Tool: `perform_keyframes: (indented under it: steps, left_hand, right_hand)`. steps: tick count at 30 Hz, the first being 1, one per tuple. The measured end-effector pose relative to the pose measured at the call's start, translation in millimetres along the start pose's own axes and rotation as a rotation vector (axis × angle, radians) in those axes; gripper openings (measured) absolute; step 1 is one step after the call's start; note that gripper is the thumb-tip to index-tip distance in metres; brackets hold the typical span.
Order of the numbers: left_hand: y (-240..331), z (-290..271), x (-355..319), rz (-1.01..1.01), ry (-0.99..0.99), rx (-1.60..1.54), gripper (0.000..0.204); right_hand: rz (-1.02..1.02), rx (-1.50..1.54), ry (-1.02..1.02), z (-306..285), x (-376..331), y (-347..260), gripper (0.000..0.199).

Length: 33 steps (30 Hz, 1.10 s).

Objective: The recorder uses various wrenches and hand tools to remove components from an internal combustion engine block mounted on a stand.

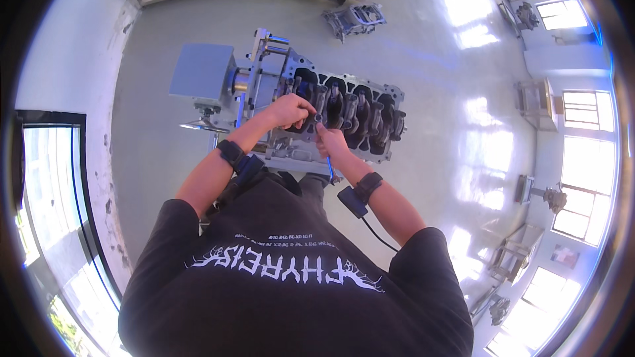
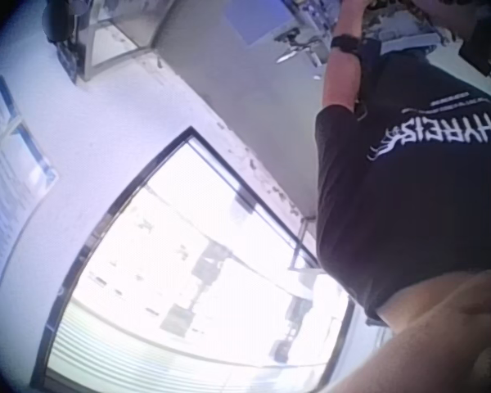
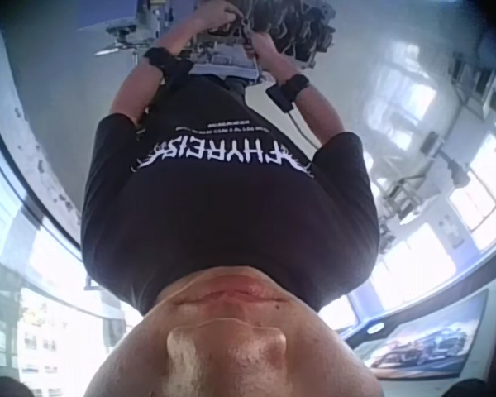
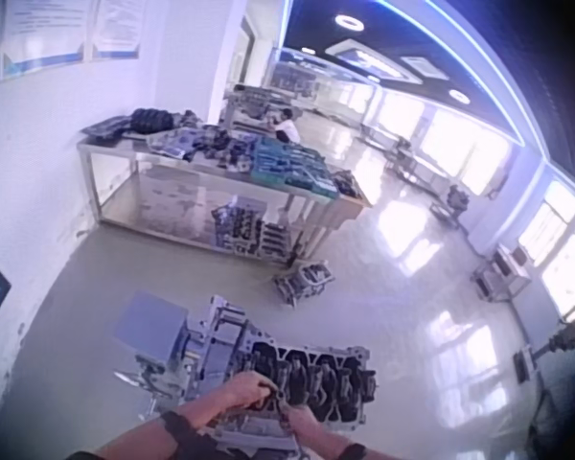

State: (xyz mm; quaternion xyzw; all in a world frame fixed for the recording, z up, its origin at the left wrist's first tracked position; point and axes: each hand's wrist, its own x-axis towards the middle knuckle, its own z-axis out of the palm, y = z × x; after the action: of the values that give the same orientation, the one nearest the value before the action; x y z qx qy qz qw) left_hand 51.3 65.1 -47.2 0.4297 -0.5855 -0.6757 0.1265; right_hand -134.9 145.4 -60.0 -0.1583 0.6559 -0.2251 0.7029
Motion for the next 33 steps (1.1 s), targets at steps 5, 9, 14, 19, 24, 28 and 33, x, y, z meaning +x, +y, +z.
perform_keyframes:
  steps: [5,9,14,19,24,28,33]
  left_hand:
    - [1,0,-2,-0.007,0.01,0.024,0.034]
    - [1,0,-3,-0.023,0.021,0.056,0.032]
    - [2,0,-5,-0.002,0.035,0.051,0.033]
    - [2,0,-3,0.009,0.036,0.06,0.034]
    - [1,1,-3,-0.017,0.028,0.039,0.035]
    - [4,1,-3,-0.008,0.018,0.024,0.035]
    - [3,-1,-6,0.006,0.019,0.025,0.036]
  right_hand:
    - [0.0,0.072,-0.029,3,-4,3,0.038]
    - [0.029,0.14,-0.058,1,-3,5,0.035]
    - [-0.029,0.22,-0.17,-3,-5,11,0.033]
    - [-0.05,0.159,-0.131,-3,-14,13,0.036]
    - [-0.016,-0.034,-0.09,-25,-15,-3,0.041]
    - [-0.389,-0.81,-0.001,-44,-18,-39,0.052]
    - [-0.403,-1.746,0.131,-18,-40,-92,0.059]
